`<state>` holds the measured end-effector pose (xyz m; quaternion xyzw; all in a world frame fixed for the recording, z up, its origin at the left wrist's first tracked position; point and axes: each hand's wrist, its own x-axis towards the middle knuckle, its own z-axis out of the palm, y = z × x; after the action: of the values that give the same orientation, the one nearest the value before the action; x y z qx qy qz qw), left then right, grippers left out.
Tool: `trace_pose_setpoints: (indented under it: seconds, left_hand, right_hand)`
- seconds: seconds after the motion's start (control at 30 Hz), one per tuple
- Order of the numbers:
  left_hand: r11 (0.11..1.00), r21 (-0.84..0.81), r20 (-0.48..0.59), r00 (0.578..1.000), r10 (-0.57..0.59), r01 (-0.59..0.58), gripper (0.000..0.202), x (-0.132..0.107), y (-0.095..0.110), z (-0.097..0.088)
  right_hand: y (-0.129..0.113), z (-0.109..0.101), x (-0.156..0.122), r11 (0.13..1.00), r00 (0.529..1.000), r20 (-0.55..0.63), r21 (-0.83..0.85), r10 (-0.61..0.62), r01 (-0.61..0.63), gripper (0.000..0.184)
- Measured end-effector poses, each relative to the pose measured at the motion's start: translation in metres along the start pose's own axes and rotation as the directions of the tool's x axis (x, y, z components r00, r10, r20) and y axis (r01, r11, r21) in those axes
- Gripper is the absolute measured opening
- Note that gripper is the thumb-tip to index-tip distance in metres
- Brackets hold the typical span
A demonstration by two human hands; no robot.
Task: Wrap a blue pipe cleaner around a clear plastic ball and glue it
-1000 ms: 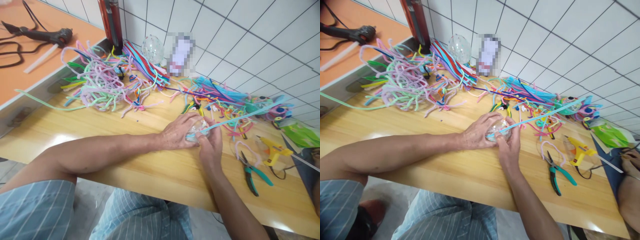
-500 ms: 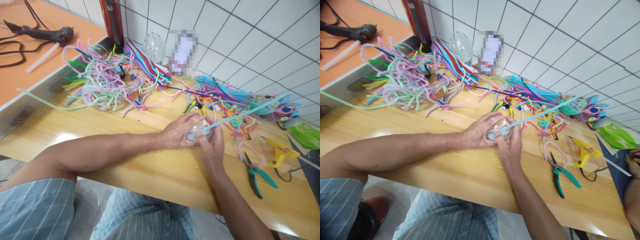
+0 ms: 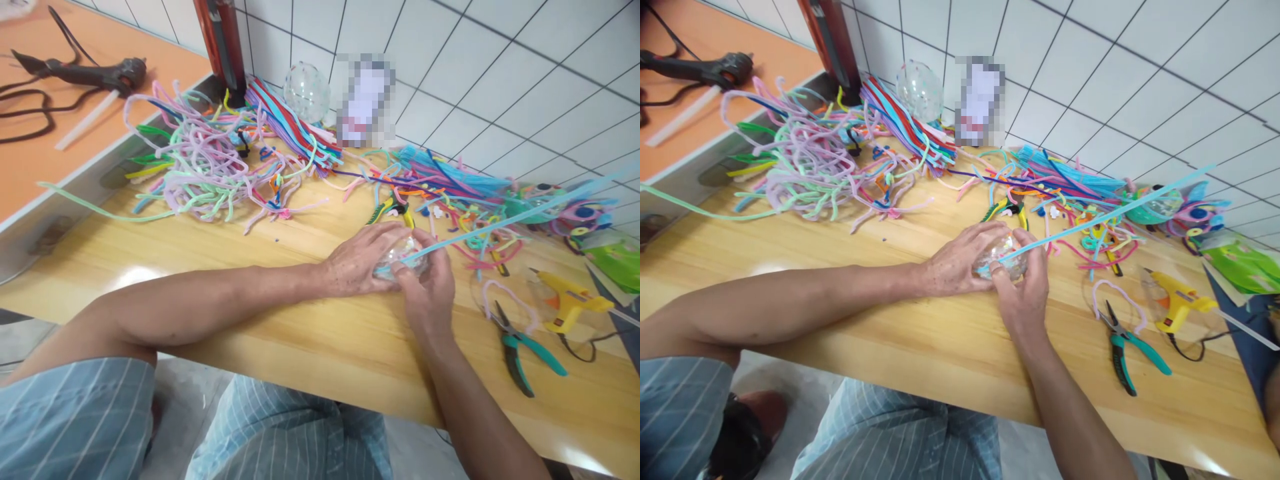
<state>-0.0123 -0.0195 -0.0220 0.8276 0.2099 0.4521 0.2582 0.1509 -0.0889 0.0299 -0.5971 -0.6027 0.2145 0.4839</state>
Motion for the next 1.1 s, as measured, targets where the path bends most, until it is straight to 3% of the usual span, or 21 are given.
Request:
trace_pose_setpoints:
  seconds: [0.13, 0.23, 0.5, 0.77, 1.1]
  left_hand:
    - [0.992, -0.113, 0.087, 0.994, 0.058, -0.048, 0.105, -0.001, -0.007, -0.01]
    - [0.98, -0.179, 0.124, 0.987, 0.105, -0.082, 0.1, 0.0, -0.008, -0.018]
    - [0.963, -0.259, 0.079, 0.993, 0.092, -0.069, 0.068, 0.004, -0.009, -0.024]
    - [0.96, -0.278, 0.062, 0.997, 0.04, -0.021, 0.064, 0.005, -0.003, -0.025]
    - [0.956, -0.289, 0.027, 0.998, 0.052, -0.042, 0.062, 0.005, -0.005, -0.022]
  right_hand:
    - [0.004, -0.002, 0.001, 0.999, 0.999, 0.026, 0.017, -0.028, 0.027, 0.058]
    - [0.007, -0.006, 0.003, 0.999, 0.999, 0.044, 0.034, -0.032, 0.031, 0.059]
    - [0.006, -0.014, 0.009, 0.998, 0.994, 0.094, -0.005, -0.062, 0.063, 0.057]
    - [0.016, -0.036, 0.016, 0.996, 0.957, 0.279, -0.011, -0.082, 0.089, 0.064]
    - [0.017, -0.037, 0.015, 0.99, 0.948, 0.291, -0.01, -0.13, 0.139, 0.06]
